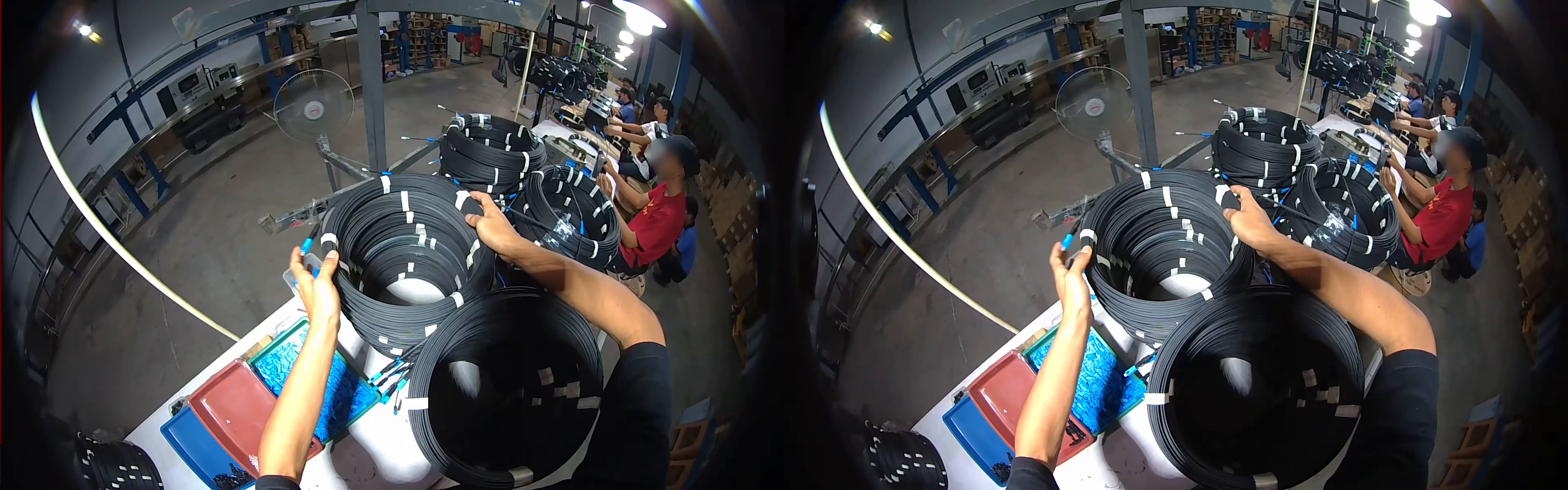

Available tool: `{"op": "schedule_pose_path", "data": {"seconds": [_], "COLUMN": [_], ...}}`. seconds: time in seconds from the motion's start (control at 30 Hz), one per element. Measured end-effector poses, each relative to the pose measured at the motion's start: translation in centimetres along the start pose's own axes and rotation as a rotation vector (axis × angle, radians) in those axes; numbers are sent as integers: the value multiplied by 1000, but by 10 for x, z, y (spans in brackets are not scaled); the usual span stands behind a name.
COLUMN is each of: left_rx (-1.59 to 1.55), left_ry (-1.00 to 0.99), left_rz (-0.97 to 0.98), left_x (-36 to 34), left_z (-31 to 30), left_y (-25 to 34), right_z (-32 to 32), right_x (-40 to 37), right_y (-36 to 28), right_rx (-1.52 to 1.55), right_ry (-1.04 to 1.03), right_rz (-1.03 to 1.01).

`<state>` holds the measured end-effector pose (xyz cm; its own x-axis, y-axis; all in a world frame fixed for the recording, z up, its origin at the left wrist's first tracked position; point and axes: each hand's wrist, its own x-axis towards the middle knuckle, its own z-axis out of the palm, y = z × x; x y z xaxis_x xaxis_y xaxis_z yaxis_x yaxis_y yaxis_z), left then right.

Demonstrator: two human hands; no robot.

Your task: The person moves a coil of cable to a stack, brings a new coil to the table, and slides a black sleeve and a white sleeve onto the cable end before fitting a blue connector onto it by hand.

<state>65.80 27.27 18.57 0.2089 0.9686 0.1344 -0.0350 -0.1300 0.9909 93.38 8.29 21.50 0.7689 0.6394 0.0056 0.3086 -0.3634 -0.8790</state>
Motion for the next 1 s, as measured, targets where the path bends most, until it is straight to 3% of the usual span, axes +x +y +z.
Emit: {"op": "schedule_pose_path", "data": {"seconds": [0.07, 0.13, 0.33, 0.4, 0.6, 0.73, 0.87, 1.0], "left_rx": [-137, -337, -280, -152, -180, -39, -54, 19], "left_ry": [-139, -70, -82, -182, -151, -103, -129, -131], "left_rz": [-111, -108, -45, -21, -10, 136, 108, 85], "left_x": [-5, -15, -9, -7, -1, 4, 0, -3], "left_z": [8, 18, 23, 19, 22, 30, 28, 17], "left_y": [-1, 9, -7, -8, -25, -41, -31, -36], "right_z": [1, 0, -2, 0, 2, -1, -7, -10], "right_x": [0, -2, -6, -2, 2, -2, -6, -2], "right_y": [-1, -3, -10, -3, 3, -3, -13, -19], "right_rx": [-29, -1, -16, -21, -31, -108, -85, -171], "right_ry": [-4, -37, -63, -55, -26, -24, -74, 3], "right_rz": [4, -42, -21, -32, -34, -55, -48, -47]}}
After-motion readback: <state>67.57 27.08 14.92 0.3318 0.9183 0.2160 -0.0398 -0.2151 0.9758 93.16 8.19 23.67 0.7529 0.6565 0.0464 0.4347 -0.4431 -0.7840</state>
